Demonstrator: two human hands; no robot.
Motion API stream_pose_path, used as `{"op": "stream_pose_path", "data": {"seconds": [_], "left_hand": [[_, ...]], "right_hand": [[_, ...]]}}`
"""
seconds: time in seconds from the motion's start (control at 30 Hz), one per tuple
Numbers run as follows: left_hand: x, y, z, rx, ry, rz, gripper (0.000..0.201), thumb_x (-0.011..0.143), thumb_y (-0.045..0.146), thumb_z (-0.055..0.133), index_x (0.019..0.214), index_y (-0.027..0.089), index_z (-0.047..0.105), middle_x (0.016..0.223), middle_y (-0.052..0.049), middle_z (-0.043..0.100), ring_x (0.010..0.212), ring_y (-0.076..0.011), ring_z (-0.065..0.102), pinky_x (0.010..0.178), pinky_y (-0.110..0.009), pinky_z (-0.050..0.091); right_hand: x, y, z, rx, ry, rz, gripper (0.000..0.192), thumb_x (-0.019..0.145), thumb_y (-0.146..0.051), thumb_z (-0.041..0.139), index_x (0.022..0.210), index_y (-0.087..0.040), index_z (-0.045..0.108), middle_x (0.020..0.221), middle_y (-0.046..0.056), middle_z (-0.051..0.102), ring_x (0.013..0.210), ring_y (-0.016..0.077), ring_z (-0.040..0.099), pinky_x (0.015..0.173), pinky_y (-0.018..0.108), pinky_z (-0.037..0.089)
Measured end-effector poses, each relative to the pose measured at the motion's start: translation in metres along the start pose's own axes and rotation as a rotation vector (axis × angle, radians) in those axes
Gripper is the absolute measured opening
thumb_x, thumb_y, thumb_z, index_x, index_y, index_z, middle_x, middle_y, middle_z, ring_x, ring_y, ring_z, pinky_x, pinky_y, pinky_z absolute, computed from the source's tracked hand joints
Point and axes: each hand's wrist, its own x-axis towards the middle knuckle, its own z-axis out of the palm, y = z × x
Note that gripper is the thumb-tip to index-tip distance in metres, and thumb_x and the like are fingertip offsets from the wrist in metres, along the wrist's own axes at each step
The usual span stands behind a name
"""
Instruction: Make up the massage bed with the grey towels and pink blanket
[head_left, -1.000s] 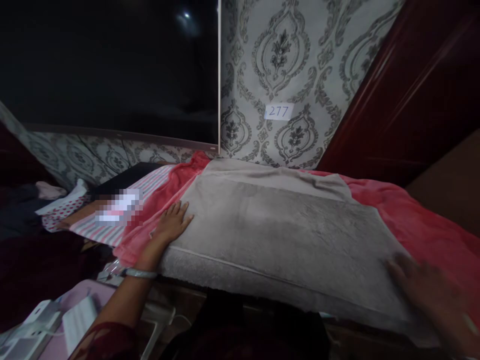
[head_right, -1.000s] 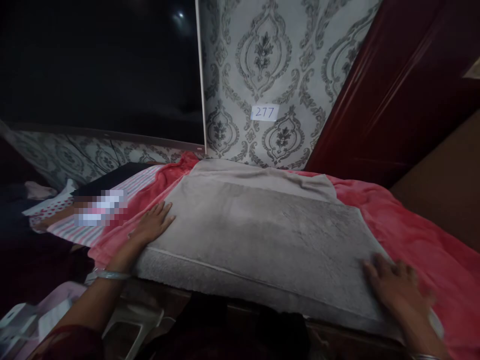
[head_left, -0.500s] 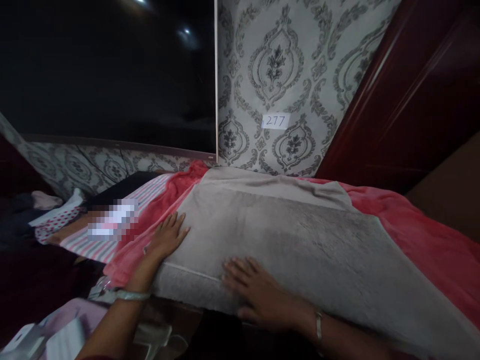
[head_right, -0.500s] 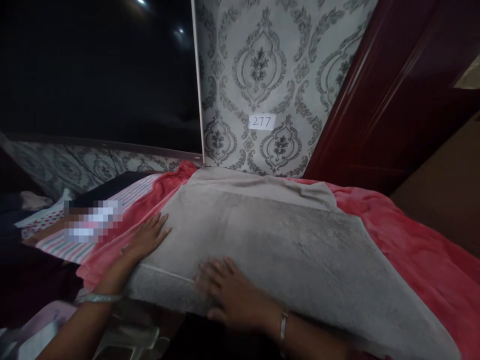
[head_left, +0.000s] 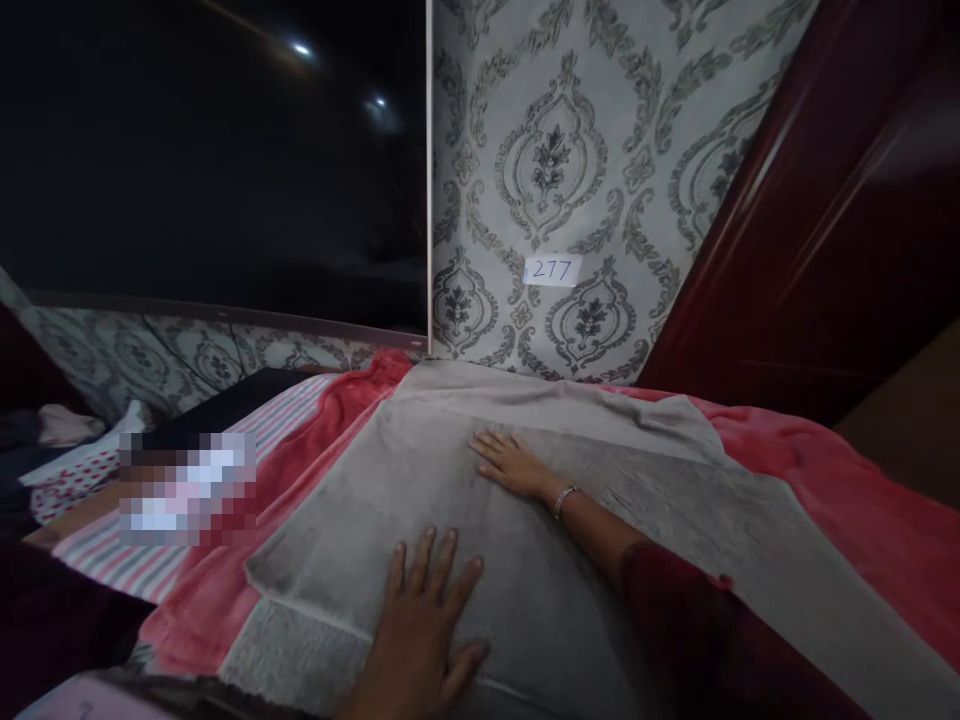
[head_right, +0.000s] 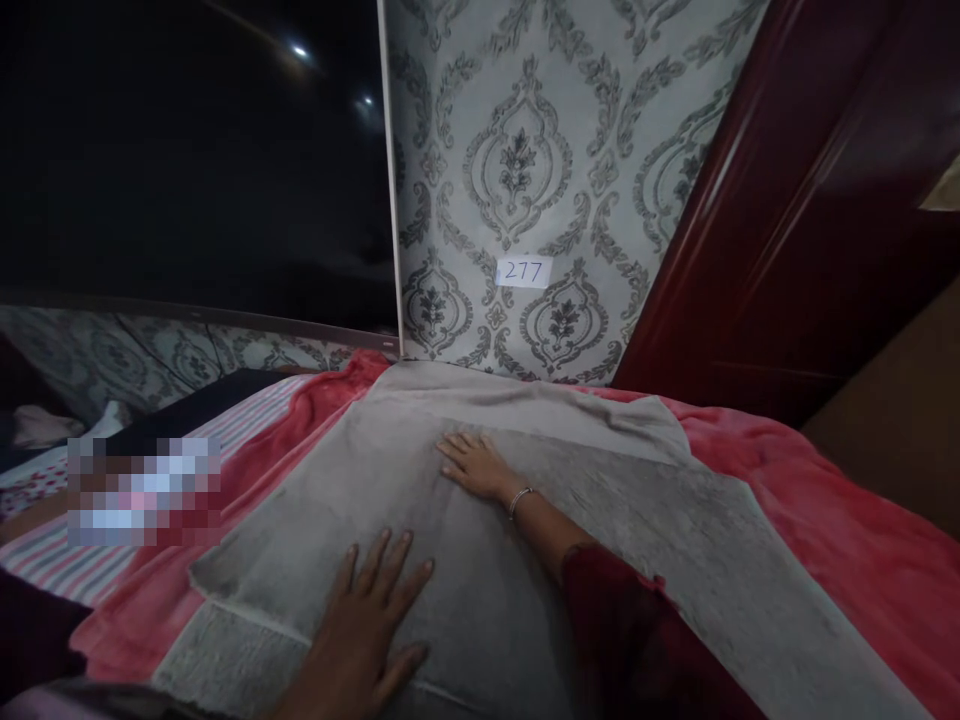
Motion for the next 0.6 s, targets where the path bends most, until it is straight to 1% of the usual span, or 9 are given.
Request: {"op": "stream_pose_path", "data": {"seconds": [0.1, 0.23, 0.3, 0.37, 0.4, 0.43, 0.53, 0.57, 0.6], "left_hand": [[-0.006, -0.006, 0.009, 0.026, 0.020, 0.025, 0.090, 0.080, 0.060, 0.067, 0.157, 0.048, 0.022, 0.165, -0.006, 0.026, 0.147, -0.0449, 0.032, 0.113, -0.075, 0.027], [-0.010, -0.013, 0.028, 0.064, 0.015, 0.007, 0.103, 0.068, 0.065, 0.075, 0.157, 0.048, 0.024, 0.164, -0.006, 0.029, 0.146, -0.0473, 0.032, 0.112, -0.076, 0.027], [-0.010, -0.016, 0.041, 0.084, 0.018, -0.020, 0.106, 0.065, 0.066, 0.078, 0.156, 0.048, 0.027, 0.164, -0.007, 0.028, 0.147, -0.0474, 0.031, 0.113, -0.076, 0.024], [-0.011, -0.020, 0.052, 0.086, 0.026, -0.007, 0.104, 0.064, 0.070, 0.076, 0.155, 0.047, 0.030, 0.164, -0.007, 0.030, 0.146, -0.0466, 0.032, 0.115, -0.074, 0.023], [-0.011, -0.022, 0.055, 0.082, 0.030, 0.006, 0.104, 0.064, 0.073, 0.075, 0.155, 0.047, 0.031, 0.163, -0.007, 0.032, 0.146, -0.0460, 0.034, 0.116, -0.073, 0.025], [-0.010, -0.024, 0.057, 0.079, 0.033, 0.019, 0.103, 0.065, 0.076, 0.073, 0.155, 0.048, 0.032, 0.162, -0.007, 0.035, 0.145, -0.0453, 0.037, 0.116, -0.071, 0.026], [-0.008, -0.027, 0.057, 0.066, 0.026, 0.043, 0.099, 0.068, 0.082, 0.064, 0.155, 0.049, 0.030, 0.159, -0.008, 0.040, 0.141, -0.0437, 0.043, 0.114, -0.069, 0.031], [-0.008, -0.026, 0.056, 0.065, 0.027, 0.047, 0.098, 0.070, 0.083, 0.062, 0.155, 0.048, 0.029, 0.158, -0.009, 0.041, 0.140, -0.0436, 0.044, 0.114, -0.070, 0.032], [-0.007, -0.025, 0.055, 0.065, 0.030, 0.051, 0.097, 0.072, 0.083, 0.060, 0.156, 0.048, 0.027, 0.158, -0.009, 0.041, 0.140, -0.0437, 0.045, 0.113, -0.070, 0.033]], "right_hand": [[0.016, 0.021, 0.001, -0.022, 0.002, 0.070, 0.061, 0.105, -0.055, 0.025, 0.161, -0.032, 0.021, 0.169, -0.001, 0.010, 0.156, 0.0255, 0.008, 0.124, 0.052, 0.009], [0.035, 0.042, -0.008, -0.031, 0.019, 0.202, 0.058, 0.105, -0.046, 0.025, 0.161, -0.031, 0.022, 0.168, 0.001, 0.014, 0.155, 0.0265, 0.012, 0.123, 0.054, 0.014], [0.043, 0.041, -0.013, -0.029, 0.036, 0.262, 0.058, 0.105, -0.042, 0.023, 0.161, -0.026, 0.025, 0.168, 0.006, 0.017, 0.154, 0.0307, 0.016, 0.120, 0.060, 0.017], [0.047, 0.029, -0.014, -0.031, 0.062, 0.306, 0.059, 0.105, -0.042, 0.023, 0.161, -0.023, 0.026, 0.167, 0.012, 0.018, 0.154, 0.0340, 0.015, 0.117, 0.065, 0.019], [0.048, 0.020, -0.012, -0.034, 0.079, 0.295, 0.059, 0.105, -0.044, 0.024, 0.161, -0.023, 0.026, 0.167, 0.012, 0.016, 0.154, 0.0342, 0.013, 0.117, 0.066, 0.018], [0.049, 0.010, -0.009, -0.036, 0.093, 0.244, 0.060, 0.105, -0.048, 0.026, 0.161, -0.025, 0.027, 0.168, 0.010, 0.015, 0.155, 0.0334, 0.009, 0.118, 0.065, 0.015], [0.048, -0.014, 0.001, -0.020, 0.076, -0.036, 0.064, 0.102, -0.060, 0.032, 0.160, -0.034, 0.028, 0.169, 0.002, 0.014, 0.156, 0.0288, 0.006, 0.123, 0.057, 0.007], [0.048, -0.017, 0.004, -0.012, 0.054, -0.088, 0.064, 0.102, -0.061, 0.032, 0.160, -0.034, 0.027, 0.169, 0.001, 0.015, 0.156, 0.0280, 0.007, 0.123, 0.056, 0.006], [0.049, -0.018, 0.005, -0.006, 0.032, -0.090, 0.064, 0.102, -0.060, 0.031, 0.160, -0.034, 0.026, 0.168, 0.001, 0.015, 0.156, 0.0275, 0.008, 0.124, 0.054, 0.007]]}}
